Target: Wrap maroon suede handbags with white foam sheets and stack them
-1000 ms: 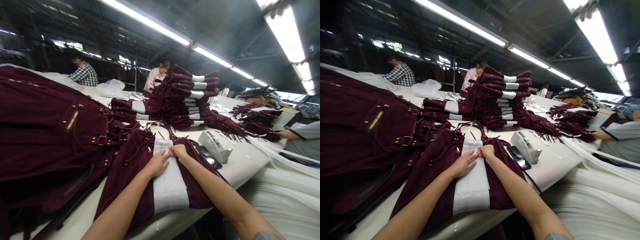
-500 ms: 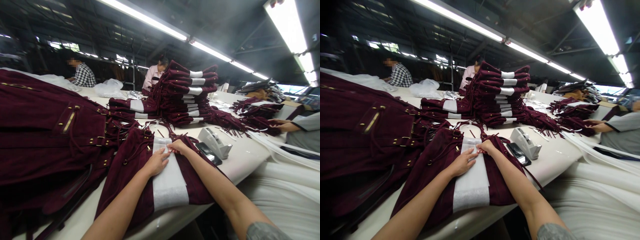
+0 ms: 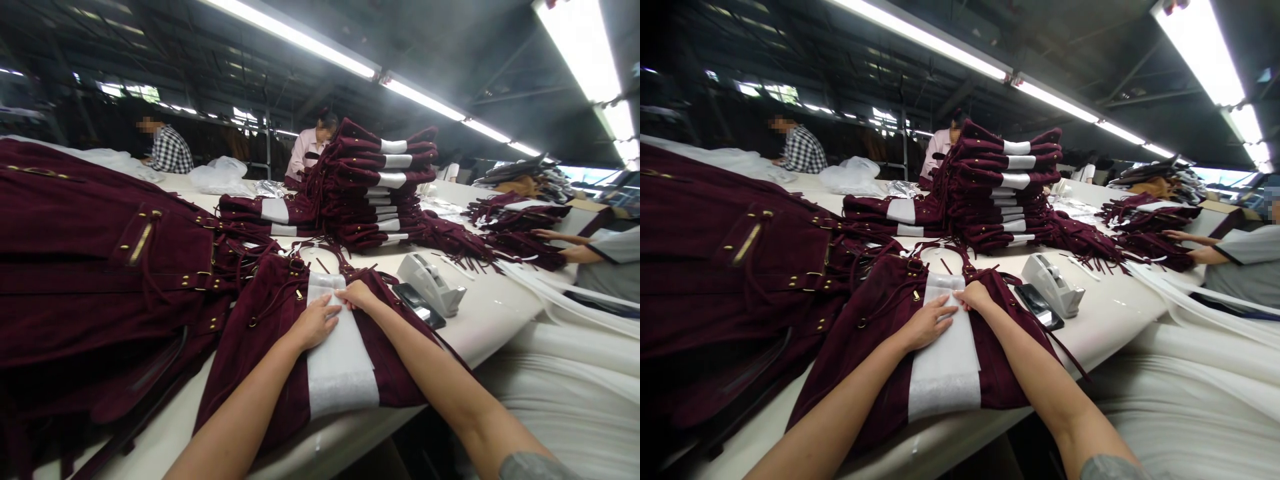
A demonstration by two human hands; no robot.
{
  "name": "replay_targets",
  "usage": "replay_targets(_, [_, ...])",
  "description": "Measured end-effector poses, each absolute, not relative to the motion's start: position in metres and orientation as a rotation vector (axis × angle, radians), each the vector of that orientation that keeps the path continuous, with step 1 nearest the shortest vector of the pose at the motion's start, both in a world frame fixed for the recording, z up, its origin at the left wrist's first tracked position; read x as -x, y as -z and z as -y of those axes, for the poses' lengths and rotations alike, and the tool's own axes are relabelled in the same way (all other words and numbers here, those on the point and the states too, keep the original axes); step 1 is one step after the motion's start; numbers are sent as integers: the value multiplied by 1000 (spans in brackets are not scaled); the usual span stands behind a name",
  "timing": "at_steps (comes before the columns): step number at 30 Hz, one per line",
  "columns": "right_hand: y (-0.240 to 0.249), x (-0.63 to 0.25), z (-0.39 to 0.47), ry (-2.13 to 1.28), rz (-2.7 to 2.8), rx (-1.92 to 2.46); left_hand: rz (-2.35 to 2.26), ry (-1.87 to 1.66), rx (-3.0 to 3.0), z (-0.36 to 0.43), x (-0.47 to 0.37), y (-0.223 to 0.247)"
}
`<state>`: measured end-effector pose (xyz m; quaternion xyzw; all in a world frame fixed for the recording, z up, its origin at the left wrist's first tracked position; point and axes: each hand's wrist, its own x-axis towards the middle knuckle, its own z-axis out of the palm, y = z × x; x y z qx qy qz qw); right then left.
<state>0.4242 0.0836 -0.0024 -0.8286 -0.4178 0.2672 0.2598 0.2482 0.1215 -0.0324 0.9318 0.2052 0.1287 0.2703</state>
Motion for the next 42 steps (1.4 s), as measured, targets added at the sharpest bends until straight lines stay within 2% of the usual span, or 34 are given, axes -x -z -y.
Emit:
replay_targets(8, [-9,-425,-66,-709,1257,2430,-549,-357,-2483,-121,-248,32])
replay_targets(12, [-14,-419,-51,-439,1278,2399,-552,-375,-2470,-120,-247,32])
replay_targets(18, [-2,-405,-34,-18,1549,2117,-545,-373,-2472,-121,-247,30])
replay_targets(25, [21,-403,-27,-39,1988,2134,-535,-374,-2485,-120,-248,30])
replay_targets(42, [15,-405,-40,-122,1958,2200,-557,-447,-2537,-125,-251,36])
